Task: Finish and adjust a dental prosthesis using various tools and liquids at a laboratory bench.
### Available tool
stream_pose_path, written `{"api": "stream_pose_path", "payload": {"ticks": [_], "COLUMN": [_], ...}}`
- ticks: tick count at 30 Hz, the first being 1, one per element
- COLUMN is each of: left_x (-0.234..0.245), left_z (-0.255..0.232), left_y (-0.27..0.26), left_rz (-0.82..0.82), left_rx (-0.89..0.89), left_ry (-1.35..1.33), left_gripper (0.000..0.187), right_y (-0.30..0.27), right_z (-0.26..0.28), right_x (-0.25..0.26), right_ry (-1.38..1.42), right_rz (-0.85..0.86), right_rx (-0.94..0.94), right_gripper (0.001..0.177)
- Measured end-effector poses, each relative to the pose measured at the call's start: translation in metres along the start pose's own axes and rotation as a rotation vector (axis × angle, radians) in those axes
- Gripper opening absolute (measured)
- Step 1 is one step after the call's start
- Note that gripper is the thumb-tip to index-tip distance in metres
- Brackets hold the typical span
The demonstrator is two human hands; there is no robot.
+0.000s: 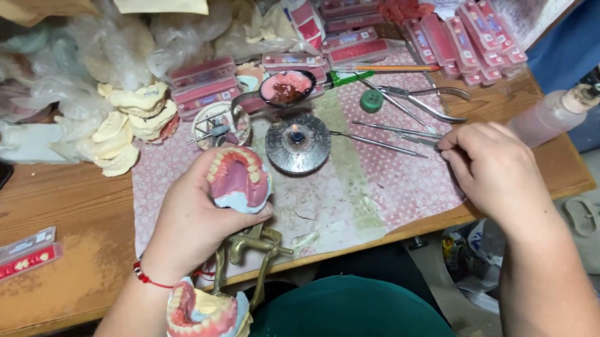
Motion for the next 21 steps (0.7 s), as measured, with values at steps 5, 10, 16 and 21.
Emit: {"api": "stream_pose_path", "payload": {"ticks": [5,10,16,21], "left_x": [0.001,-0.001,-0.001,-0.001], "left_z": [0.003,0.004,0.004,0.004], "left_y": [0.001,0.001,0.001,0.0], "left_rz": [0.009,0.023,0.018,0.045], "left_rx": [-0.009,-0.048,-0.082,-0.209], "left_ry": [-0.015,-0.089,-0.097,-0.129], "left_gripper": [0.067,0.066,0.067,0.068], "right_y": [0.016,0.026,0.028,0.02], "right_z": [-0.011,-0.013,-0.009,0.005], "right_x": [-0.012,-0.015,-0.016,0.003], "right_ry": [-0.041,-0.084,-0.111,-0.06], "right_rz": [0.139,0.289,0.453,0.279], "right_rx": [-0.076,-0.16,-0.242,-0.227], "right_gripper": [0.014,0.025,0.031,0.031]}}
Point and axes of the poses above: each hand's wrist, its own y-axis towards the middle knuckle, its own x-axis out of the back of the hand, z = x × y, the point moved 4 cm from there along y, towards the middle knuckle, and after that the axes turned 7 degrees about z, right-handed, at the moved point
